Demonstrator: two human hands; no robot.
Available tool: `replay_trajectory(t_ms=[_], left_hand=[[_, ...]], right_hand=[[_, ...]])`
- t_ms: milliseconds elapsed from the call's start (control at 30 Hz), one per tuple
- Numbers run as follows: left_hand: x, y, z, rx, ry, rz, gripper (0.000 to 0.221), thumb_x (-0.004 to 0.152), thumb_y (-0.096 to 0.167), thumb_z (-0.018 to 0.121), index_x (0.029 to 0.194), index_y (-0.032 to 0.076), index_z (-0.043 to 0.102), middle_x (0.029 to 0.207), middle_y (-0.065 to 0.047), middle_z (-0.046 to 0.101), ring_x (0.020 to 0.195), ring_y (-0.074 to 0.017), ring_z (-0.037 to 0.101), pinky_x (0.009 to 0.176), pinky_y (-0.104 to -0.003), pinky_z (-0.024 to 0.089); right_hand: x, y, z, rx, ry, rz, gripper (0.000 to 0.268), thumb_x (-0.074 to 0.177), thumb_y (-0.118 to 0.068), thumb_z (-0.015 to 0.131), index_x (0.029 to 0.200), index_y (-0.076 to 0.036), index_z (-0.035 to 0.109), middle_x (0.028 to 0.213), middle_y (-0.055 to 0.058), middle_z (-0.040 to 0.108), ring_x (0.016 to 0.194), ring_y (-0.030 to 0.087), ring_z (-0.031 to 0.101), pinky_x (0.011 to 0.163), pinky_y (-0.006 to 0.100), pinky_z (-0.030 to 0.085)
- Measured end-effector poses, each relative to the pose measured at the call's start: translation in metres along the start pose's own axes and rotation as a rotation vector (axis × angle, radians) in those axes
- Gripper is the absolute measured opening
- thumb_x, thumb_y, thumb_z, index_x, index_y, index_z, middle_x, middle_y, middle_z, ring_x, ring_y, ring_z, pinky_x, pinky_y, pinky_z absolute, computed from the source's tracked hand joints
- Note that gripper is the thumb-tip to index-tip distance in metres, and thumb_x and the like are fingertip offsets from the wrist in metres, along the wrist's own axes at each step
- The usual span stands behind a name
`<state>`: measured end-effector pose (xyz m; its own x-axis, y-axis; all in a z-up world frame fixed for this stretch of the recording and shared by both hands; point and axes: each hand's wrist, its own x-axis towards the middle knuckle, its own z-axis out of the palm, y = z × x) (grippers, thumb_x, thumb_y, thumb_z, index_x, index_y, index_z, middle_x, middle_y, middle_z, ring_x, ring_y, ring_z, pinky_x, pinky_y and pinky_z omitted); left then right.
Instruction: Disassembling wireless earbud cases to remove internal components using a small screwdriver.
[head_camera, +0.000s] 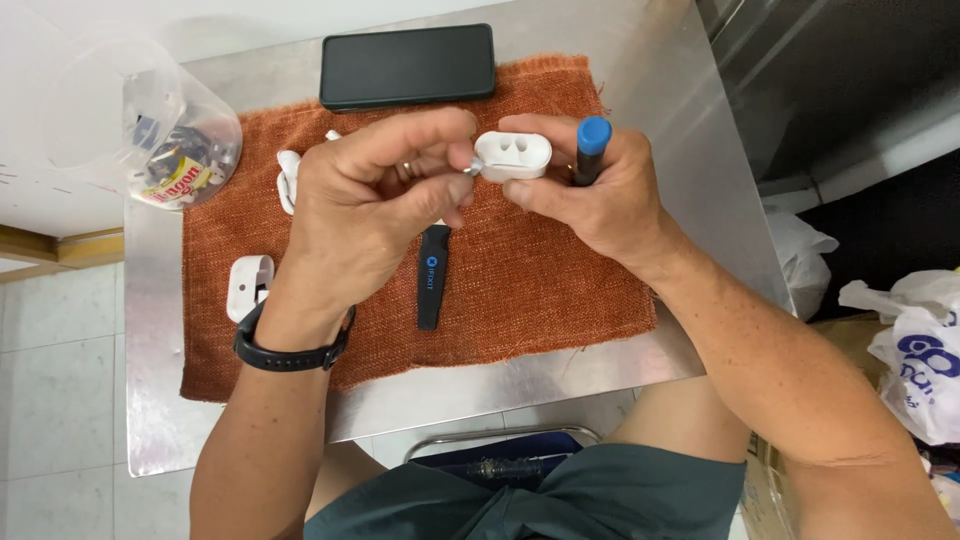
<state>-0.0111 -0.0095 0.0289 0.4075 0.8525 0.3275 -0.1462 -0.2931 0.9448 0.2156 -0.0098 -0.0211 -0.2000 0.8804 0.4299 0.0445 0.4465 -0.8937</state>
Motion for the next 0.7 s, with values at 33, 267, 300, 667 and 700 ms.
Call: replay_trajectory(t_ms=[33, 267, 300, 667, 700], left_hand=[[-0.001, -0.002, 0.000, 0.003, 0.001, -0.001, 0.034, 0.098, -0.012, 0.070, 0.129, 0.001, 0.066, 0.108, -0.008, 0.071, 0.079, -0.0126, 0.067, 0.075, -0.023, 0.065], [0.004, -0.003, -0.001, 0.028, 0.133, -0.104, 0.029, 0.093, -0.009, 0.075, 0.120, 0.002, 0.070, 0.100, -0.009, 0.075, 0.080, -0.0106, 0.070, 0.066, -0.020, 0.063], [0.004, -0.005, -0.001, 0.009, 0.141, -0.126, 0.028, 0.093, -0.008, 0.075, 0.119, 0.001, 0.070, 0.099, -0.010, 0.076, 0.079, -0.0103, 0.069, 0.063, -0.019, 0.060], [0.004, 0.007, 0.002, 0.349, -0.055, 0.011, 0.020, 0.094, -0.012, 0.071, 0.105, 0.005, 0.073, 0.102, -0.004, 0.072, 0.091, -0.0120, 0.065, 0.078, -0.023, 0.054], [0.004, 0.006, 0.001, 0.367, -0.062, 0.013, 0.019, 0.094, -0.011, 0.072, 0.106, 0.005, 0.073, 0.104, -0.005, 0.071, 0.093, -0.0128, 0.066, 0.079, -0.024, 0.054]], right_hand=[[0.000, -0.004, 0.000, 0.003, -0.001, -0.001, 0.044, 0.089, 0.003, 0.079, 0.130, -0.001, 0.064, 0.121, 0.015, 0.073, 0.105, 0.020, 0.074, 0.094, 0.028, 0.065], [0.001, -0.021, 0.004, -0.164, -0.097, 0.060, 0.040, 0.089, -0.011, 0.070, 0.126, 0.003, 0.068, 0.092, 0.009, 0.075, 0.077, 0.014, 0.068, 0.067, 0.023, 0.054], [0.000, -0.021, 0.003, -0.200, -0.111, 0.046, 0.039, 0.088, -0.012, 0.069, 0.125, 0.003, 0.070, 0.087, 0.006, 0.073, 0.071, 0.011, 0.063, 0.063, 0.021, 0.049], [0.003, -0.023, 0.007, -0.145, -0.205, 0.025, 0.033, 0.090, -0.015, 0.063, 0.115, 0.004, 0.072, 0.076, 0.001, 0.062, 0.063, 0.012, 0.051, 0.055, 0.026, 0.043], [0.003, -0.025, 0.008, -0.130, -0.222, 0.038, 0.030, 0.091, -0.014, 0.061, 0.114, 0.002, 0.071, 0.077, 0.000, 0.061, 0.065, 0.012, 0.050, 0.058, 0.025, 0.043]])
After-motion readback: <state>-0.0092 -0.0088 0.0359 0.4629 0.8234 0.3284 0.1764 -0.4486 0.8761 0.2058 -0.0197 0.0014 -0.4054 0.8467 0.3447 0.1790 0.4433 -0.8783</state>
